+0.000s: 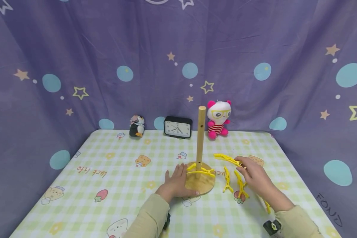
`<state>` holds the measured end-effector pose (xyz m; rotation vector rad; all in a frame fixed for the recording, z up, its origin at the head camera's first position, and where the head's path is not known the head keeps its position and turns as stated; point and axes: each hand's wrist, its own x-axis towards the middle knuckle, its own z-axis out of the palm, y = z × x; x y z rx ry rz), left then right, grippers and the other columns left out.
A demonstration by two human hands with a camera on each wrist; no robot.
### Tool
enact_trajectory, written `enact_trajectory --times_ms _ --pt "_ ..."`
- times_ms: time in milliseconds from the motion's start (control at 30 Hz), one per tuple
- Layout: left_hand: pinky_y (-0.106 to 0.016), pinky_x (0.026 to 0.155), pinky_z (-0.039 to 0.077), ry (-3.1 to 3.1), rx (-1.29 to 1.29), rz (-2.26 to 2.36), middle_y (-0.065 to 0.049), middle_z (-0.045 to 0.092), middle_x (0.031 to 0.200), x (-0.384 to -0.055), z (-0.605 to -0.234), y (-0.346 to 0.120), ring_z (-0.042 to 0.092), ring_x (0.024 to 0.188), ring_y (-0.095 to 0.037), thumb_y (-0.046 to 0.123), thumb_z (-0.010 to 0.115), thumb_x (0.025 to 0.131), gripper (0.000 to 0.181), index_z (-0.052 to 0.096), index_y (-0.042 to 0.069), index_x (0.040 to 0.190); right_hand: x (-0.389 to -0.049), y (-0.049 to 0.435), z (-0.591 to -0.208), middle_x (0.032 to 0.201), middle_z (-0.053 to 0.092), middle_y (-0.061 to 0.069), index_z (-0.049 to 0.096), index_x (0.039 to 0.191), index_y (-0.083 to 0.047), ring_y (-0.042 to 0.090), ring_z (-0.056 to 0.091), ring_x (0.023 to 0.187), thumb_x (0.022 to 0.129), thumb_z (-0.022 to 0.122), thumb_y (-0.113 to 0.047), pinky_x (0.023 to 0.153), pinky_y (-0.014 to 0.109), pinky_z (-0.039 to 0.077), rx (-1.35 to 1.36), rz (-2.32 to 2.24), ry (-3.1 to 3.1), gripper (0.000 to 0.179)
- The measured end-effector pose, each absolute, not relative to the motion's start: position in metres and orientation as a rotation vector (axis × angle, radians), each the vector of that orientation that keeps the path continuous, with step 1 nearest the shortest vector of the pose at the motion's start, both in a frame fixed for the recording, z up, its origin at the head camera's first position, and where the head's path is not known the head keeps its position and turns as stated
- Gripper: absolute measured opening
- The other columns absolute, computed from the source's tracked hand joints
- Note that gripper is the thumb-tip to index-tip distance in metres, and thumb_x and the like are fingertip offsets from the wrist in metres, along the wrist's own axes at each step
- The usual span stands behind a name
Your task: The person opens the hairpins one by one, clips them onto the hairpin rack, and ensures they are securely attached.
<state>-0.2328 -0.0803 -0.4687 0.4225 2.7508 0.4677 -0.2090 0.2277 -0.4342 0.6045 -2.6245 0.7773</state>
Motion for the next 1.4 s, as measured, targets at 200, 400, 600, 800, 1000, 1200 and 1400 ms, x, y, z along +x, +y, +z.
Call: enact_trajectory --times_ms 200,400,600,800,1000,1200,1400 --pt "-0.061 0.114 0.001 2.742 0.423 0.486 -0.012 0.008 0.163 -0.232 -0.469 -0.08 0.004 0.149 -0.028 0.072 0.065 0.075 0.118 0.013 0.005 0.157 -0.212 0.207 -0.443 0.119 0.066 0.009 0.062 0.125 -0.007 0.029 0.066 0.102 0.096 0.06 -0.008 0.082 0.048 0.053 0.618 0.86 -2.585 0.03" --pt "-0.061 0.114 0.001 2.74 0.426 0.487 -0.012 0.009 0.163 -0.231 -0.469 -0.079 0.004 0.149 -0.029 0.072 0.065 0.075 0.117 0.013 0.005 0.156 -0.22 0.188 -0.458 0.12 0.067 0.009 0.066 0.123 -0.008 0.027 0.066 0.103 0.094 0.062 -0.008 0.084 0.047 0.053 0.614 0.941 -2.523 0.029" --pt "-0.061 0.114 0.002 2.745 0.435 0.478 -0.012 0.008 0.163 -0.232 -0.473 -0.078 0.004 0.149 -0.029 0.074 0.064 0.075 0.119 0.013 0.005 0.157 -0.227 0.172 -0.468 0.121 0.067 0.007 0.067 0.122 -0.009 0.027 0.065 0.108 0.094 0.062 -0.009 0.089 0.047 0.052 0.645 1.017 -2.535 0.028" --pt "-0.062 0.113 0.003 2.752 0.439 0.479 -0.013 0.009 0.163 -0.231 -0.473 -0.077 0.006 0.149 -0.029 0.074 0.064 0.075 0.119 0.014 0.004 0.156 -0.232 0.162 -0.472 0.129 0.063 0.012 0.067 0.122 -0.009 0.031 0.058 0.121 0.095 0.062 -0.011 0.098 0.049 0.045 0.693 1.081 -2.57 0.027" --pt "-0.062 0.113 0.003 2.766 0.437 0.466 -0.013 0.009 0.163 -0.23 -0.47 -0.078 0.006 0.149 -0.029 0.074 0.065 0.074 0.118 0.015 0.004 0.156 -0.234 0.159 -0.472 0.139 0.055 0.014 0.065 0.125 -0.011 0.032 0.052 0.127 0.098 0.059 -0.015 0.102 0.05 0.041 0.724 1.123 -2.618 0.029" --pt "-0.062 0.114 0.003 2.764 0.43 0.462 -0.013 0.009 0.163 -0.231 -0.469 -0.079 0.005 0.149 -0.029 0.073 0.065 0.075 0.118 0.016 0.003 0.156 -0.236 0.158 -0.47 0.142 0.052 0.014 0.062 0.129 -0.013 0.033 0.048 0.13 0.1 0.055 -0.017 0.103 0.051 0.04 0.741 1.191 -2.693 0.03" --pt "-0.062 0.113 0.002 2.757 0.435 0.447 -0.013 0.008 0.163 -0.232 -0.471 -0.08 0.004 0.149 -0.03 0.072 0.065 0.076 0.117 0.014 0.003 0.156 -0.236 0.16 -0.47 0.14 0.055 0.006 0.054 0.138 -0.013 0.027 0.054 0.123 0.102 0.051 -0.022 0.095 0.046 0.048 0.76 1.249 -2.739 0.037"
